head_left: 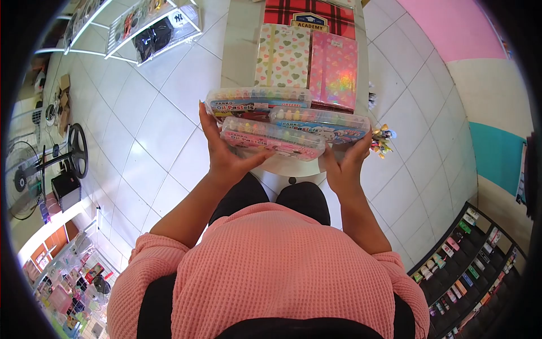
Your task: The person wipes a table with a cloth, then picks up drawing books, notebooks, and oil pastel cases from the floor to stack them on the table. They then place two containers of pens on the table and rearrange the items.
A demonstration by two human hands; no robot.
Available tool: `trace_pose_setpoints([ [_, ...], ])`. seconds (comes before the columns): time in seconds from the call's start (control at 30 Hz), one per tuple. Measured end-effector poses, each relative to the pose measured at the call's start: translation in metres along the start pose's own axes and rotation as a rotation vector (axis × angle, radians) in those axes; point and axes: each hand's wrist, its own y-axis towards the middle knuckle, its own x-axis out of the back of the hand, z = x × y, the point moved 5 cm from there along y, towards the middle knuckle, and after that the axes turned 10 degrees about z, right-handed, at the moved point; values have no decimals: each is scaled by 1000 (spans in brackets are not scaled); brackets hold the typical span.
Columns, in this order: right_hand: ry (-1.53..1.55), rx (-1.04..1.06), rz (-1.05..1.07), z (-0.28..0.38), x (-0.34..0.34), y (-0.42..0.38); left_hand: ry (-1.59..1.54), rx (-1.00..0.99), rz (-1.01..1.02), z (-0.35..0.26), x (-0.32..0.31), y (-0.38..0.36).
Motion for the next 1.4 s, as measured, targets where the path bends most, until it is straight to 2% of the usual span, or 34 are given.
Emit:
trace_pose_setpoints([
  [0.07, 66, -33, 25, 0, 3, 5, 4, -53, -6, -2, 9, 2],
  [0.13, 160, 272, -83, 22, 20, 12, 4, -100, -9, -2, 20, 6],
  [0.23, 187, 346, -70, 37, 28, 21, 120, -168, -6, -8, 30, 16],
  [0.3, 222, 338, -92, 40, 24, 23, 45, -121, 35, -10, 30, 22],
  [0.4, 135, 245, -11, 44, 19, 25, -46, -36, 74, -13, 26, 25],
  [0.53, 187, 274, -24, 40, 17, 27, -91, 10, 101, -12, 20, 25],
  [0.63, 198, 265, 59, 41, 14, 27, -95, 14, 113, -13, 19, 26],
  [0.7, 233, 287, -25, 42, 15, 28, -82, -32, 122, -14, 19, 29],
  [1.03, 204, 266, -30, 43, 21, 26, -13, -153, 154, -21, 16, 34],
  [1.17, 119, 280, -76, 42, 21, 21, -82, -174, 156, -31, 12, 30],
  [1.23, 210, 253, -58, 37, 17, 20, 14, -122, 145, -27, 16, 26],
  [1.4, 230, 276, -72, 34, 15, 21, 65, -163, 124, -17, 19, 23],
])
